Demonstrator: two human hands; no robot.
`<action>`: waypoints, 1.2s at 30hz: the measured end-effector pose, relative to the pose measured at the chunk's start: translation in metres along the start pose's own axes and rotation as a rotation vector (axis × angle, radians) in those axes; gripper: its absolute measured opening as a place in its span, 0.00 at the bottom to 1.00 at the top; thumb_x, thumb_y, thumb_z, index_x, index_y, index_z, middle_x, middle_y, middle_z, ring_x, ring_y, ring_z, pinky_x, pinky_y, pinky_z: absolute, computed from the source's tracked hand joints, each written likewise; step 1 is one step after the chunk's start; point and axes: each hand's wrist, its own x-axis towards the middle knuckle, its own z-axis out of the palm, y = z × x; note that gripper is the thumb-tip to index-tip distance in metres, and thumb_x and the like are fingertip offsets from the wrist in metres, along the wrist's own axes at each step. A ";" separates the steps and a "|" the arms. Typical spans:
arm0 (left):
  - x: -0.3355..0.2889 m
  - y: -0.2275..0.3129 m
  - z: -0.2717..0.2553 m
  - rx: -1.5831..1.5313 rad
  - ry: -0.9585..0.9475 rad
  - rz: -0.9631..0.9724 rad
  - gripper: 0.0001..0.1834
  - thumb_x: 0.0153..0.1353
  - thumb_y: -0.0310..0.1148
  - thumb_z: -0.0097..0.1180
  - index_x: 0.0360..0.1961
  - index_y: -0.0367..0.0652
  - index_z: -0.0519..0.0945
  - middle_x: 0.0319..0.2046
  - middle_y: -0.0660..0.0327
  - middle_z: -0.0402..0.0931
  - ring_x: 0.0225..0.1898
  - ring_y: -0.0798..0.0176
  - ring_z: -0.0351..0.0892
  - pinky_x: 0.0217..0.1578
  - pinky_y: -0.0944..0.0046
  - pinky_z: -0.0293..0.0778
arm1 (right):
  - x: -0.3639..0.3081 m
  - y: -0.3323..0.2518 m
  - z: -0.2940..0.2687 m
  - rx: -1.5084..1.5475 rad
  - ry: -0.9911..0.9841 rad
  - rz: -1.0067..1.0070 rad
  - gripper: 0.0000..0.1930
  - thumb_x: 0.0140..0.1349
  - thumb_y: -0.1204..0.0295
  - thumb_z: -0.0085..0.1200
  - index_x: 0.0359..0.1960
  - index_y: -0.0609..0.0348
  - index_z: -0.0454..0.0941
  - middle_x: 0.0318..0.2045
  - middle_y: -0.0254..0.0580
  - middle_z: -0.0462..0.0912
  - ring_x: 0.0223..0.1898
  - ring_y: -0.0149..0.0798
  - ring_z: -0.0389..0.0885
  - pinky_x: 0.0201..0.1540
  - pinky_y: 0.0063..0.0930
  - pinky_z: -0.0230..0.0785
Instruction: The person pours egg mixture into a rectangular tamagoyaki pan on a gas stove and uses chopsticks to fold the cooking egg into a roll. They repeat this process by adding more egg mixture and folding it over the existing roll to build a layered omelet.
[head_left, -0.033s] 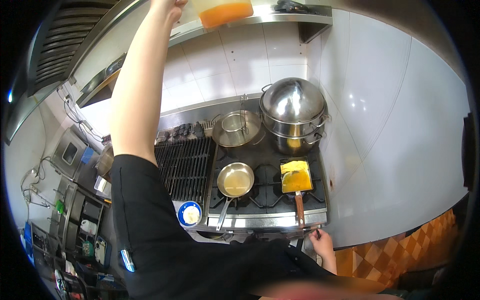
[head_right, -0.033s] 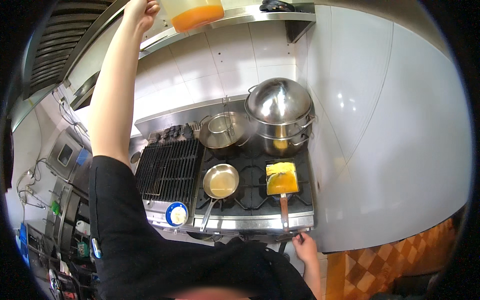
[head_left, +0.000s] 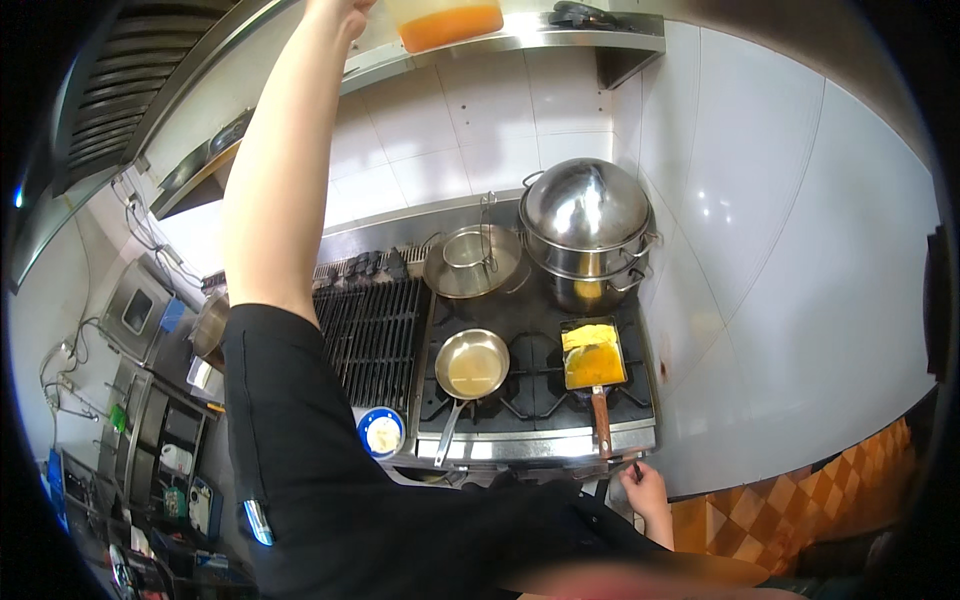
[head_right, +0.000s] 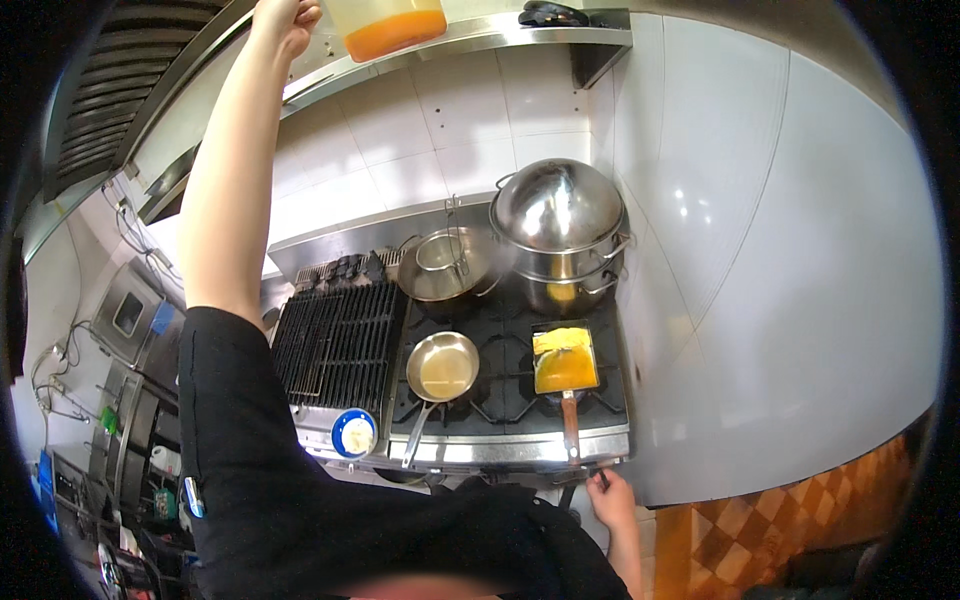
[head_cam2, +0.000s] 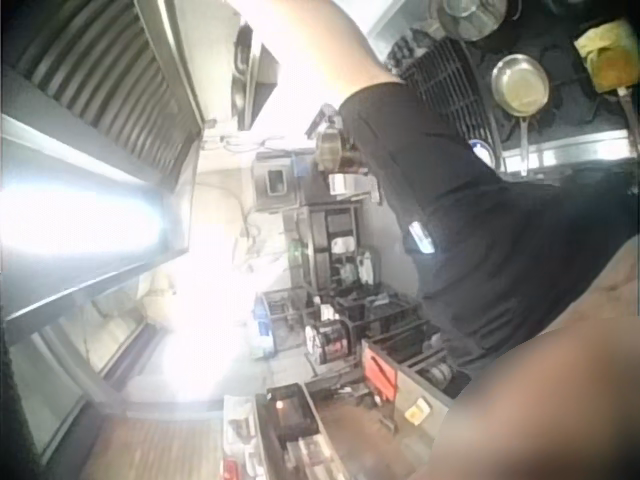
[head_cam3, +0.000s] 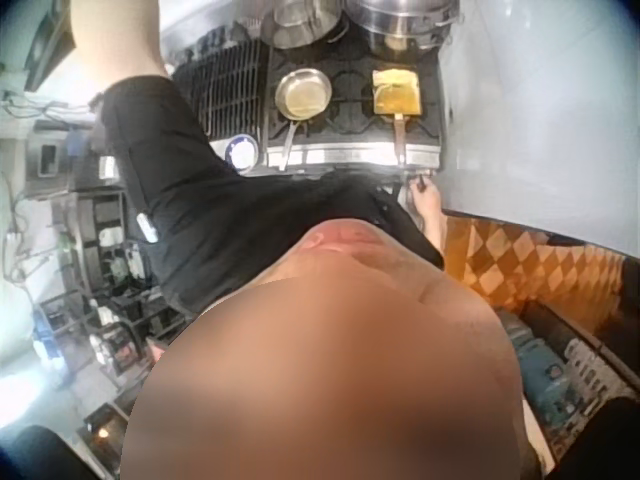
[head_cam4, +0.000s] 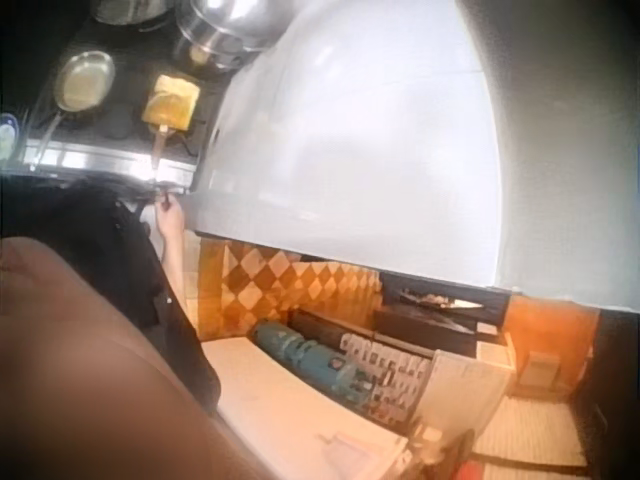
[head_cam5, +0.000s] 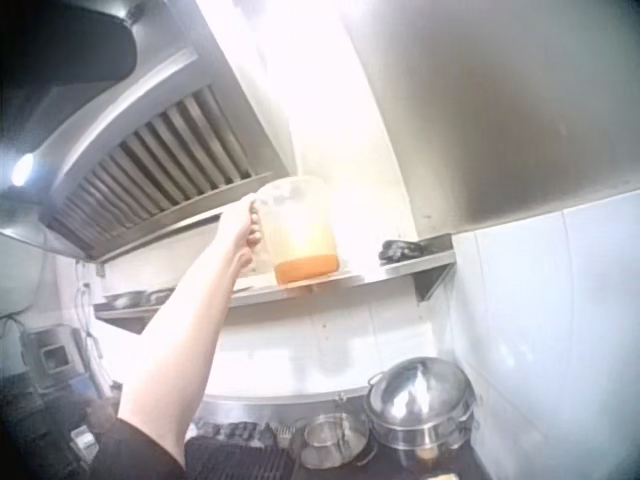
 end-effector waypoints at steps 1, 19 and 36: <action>0.004 -0.007 0.006 0.055 0.086 0.019 0.17 0.65 0.50 0.54 0.29 0.47 0.75 0.18 0.70 0.64 0.14 0.69 0.54 0.14 0.63 0.56 | -0.007 -0.004 0.000 -0.026 0.033 0.018 0.13 0.57 0.65 0.62 0.27 0.62 0.76 0.18 0.42 0.78 0.22 0.39 0.76 0.28 0.34 0.67; 0.102 -0.174 0.030 0.739 0.545 -0.007 0.40 0.60 0.63 0.51 0.54 0.32 0.72 0.56 0.38 0.69 0.57 0.46 0.71 0.58 0.52 0.67 | -0.141 0.034 0.051 -0.087 0.380 0.455 0.12 0.55 0.66 0.60 0.29 0.66 0.80 0.20 0.51 0.80 0.25 0.49 0.81 0.32 0.38 0.72; -0.554 -0.113 0.043 0.643 -1.872 -0.660 0.34 0.68 0.61 0.48 0.55 0.39 0.75 0.39 0.49 0.84 0.42 0.52 0.85 0.42 0.56 0.79 | -0.160 0.335 0.026 -0.066 -0.042 0.813 0.14 0.53 0.64 0.61 0.32 0.65 0.85 0.26 0.52 0.85 0.32 0.46 0.85 0.38 0.41 0.73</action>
